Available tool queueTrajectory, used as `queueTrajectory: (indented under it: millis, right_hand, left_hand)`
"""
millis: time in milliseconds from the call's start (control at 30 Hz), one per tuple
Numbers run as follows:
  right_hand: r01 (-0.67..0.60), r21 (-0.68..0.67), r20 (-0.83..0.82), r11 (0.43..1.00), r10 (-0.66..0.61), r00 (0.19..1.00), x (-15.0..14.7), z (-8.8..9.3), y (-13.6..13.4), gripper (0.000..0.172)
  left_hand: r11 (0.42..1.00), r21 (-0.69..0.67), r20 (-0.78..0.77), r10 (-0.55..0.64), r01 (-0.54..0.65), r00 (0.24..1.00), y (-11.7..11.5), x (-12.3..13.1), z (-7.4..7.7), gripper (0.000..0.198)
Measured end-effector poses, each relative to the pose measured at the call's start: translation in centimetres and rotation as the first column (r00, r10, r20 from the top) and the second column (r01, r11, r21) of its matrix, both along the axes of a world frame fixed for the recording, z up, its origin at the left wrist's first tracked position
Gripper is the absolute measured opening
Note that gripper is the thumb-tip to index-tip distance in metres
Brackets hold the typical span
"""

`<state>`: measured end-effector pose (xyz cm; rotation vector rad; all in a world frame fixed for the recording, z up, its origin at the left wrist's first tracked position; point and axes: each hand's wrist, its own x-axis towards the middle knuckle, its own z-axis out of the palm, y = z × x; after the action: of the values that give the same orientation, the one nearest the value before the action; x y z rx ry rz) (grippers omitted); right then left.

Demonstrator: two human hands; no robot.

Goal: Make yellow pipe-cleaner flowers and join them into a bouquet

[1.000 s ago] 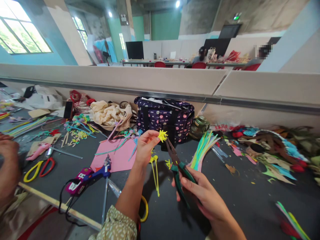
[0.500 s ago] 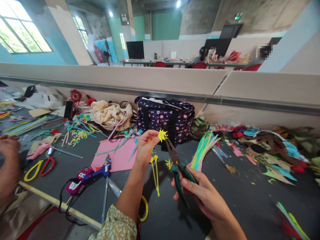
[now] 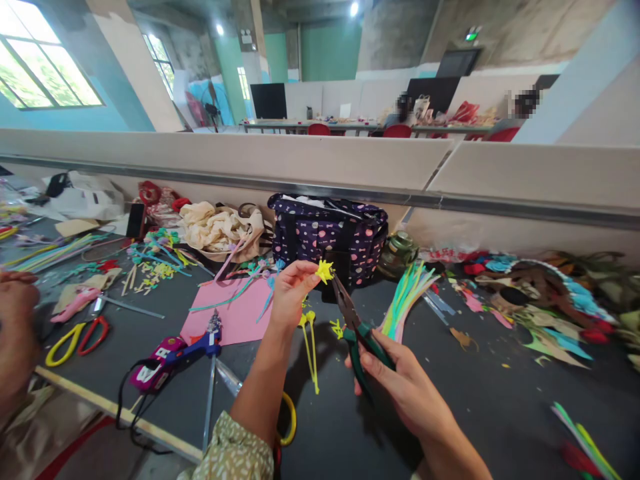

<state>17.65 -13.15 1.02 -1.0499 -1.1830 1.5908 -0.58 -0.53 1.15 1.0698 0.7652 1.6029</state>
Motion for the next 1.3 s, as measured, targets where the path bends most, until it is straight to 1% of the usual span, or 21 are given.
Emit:
queueTrajectory:
  millis: [100,233,367,500,633,767,833,933,1033,1167,1200,1233,1300]
  right_hand:
    - [-0.008,-0.006,-0.014,1.0,0.008,1.0,0.0,0.0,0.1,0.027]
    - [-0.03,-0.004,-0.03,1.0,0.03,0.999,0.1,0.1,0.1,0.027]
    - [-0.031,0.008,-0.016,0.999,0.031,0.999,0.3,0.3,0.0,0.027]
    - [-0.028,0.01,-0.02,1.0,0.028,0.999,0.4,0.4,0.0,0.027]
    - [-0.023,0.005,-0.023,1.0,0.023,0.999,0.3,0.4,0.0,0.026]
    - [0.016,-0.038,-0.069,0.999,-0.018,0.997,0.4,0.5,0.0,0.027]
    - [0.058,-0.057,-0.081,0.997,-0.062,0.995,0.6,0.8,0.0,0.027]
    - [0.124,-0.059,-0.078,0.991,-0.128,0.989,1.1,1.2,0.0,0.027]
    - [0.146,-0.058,-0.061,0.988,-0.149,0.987,1.6,1.7,0.0,0.028]
    - [0.175,-0.028,-0.043,0.984,-0.176,0.983,2.3,2.1,-0.2,0.031]
    - [0.187,-0.018,-0.046,0.982,-0.188,0.981,2.5,2.2,-0.2,0.03]
    - [0.197,-0.007,-0.05,0.98,-0.197,0.979,2.7,2.3,-0.3,0.029]
    - [0.213,0.016,-0.061,0.977,-0.211,0.976,3.1,2.4,-0.5,0.027]
  left_hand:
    - [1.0,0.006,0.007,-0.022,0.022,1.0,0.0,0.0,0.0,0.02]
    - [0.997,-0.015,0.005,-0.08,0.08,0.997,-0.1,0.0,0.1,0.019]
    - [0.988,-0.051,-0.026,-0.15,0.149,0.988,-0.2,-0.2,0.0,0.018]
    - [0.97,-0.093,-0.06,-0.231,0.225,0.971,-0.2,-0.3,-0.3,0.024]
    - [0.954,-0.075,-0.121,-0.299,0.291,0.947,-0.1,-0.3,-0.4,0.024]
    - [0.959,-0.046,-0.186,-0.283,0.28,0.941,-0.1,-0.4,-0.2,0.021]
    - [0.966,-0.042,-0.241,-0.258,0.256,0.936,-0.1,-0.5,0.0,0.02]
    - [0.967,-0.026,-0.324,-0.248,0.254,0.913,-0.2,-0.4,0.1,0.019]
    - [0.966,0.011,-0.44,-0.229,0.26,0.868,-0.3,0.0,0.2,0.017]
    - [0.952,0.11,-0.629,-0.156,0.286,0.762,-0.1,0.8,0.2,0.011]
    - [0.941,0.128,-0.678,-0.147,0.313,0.72,0.0,0.9,0.1,0.011]
    - [0.924,0.132,-0.733,-0.152,0.358,0.663,0.2,1.0,0.0,0.012]
    - [0.887,0.099,-0.83,-0.176,0.451,0.529,0.8,1.2,-0.5,0.012]
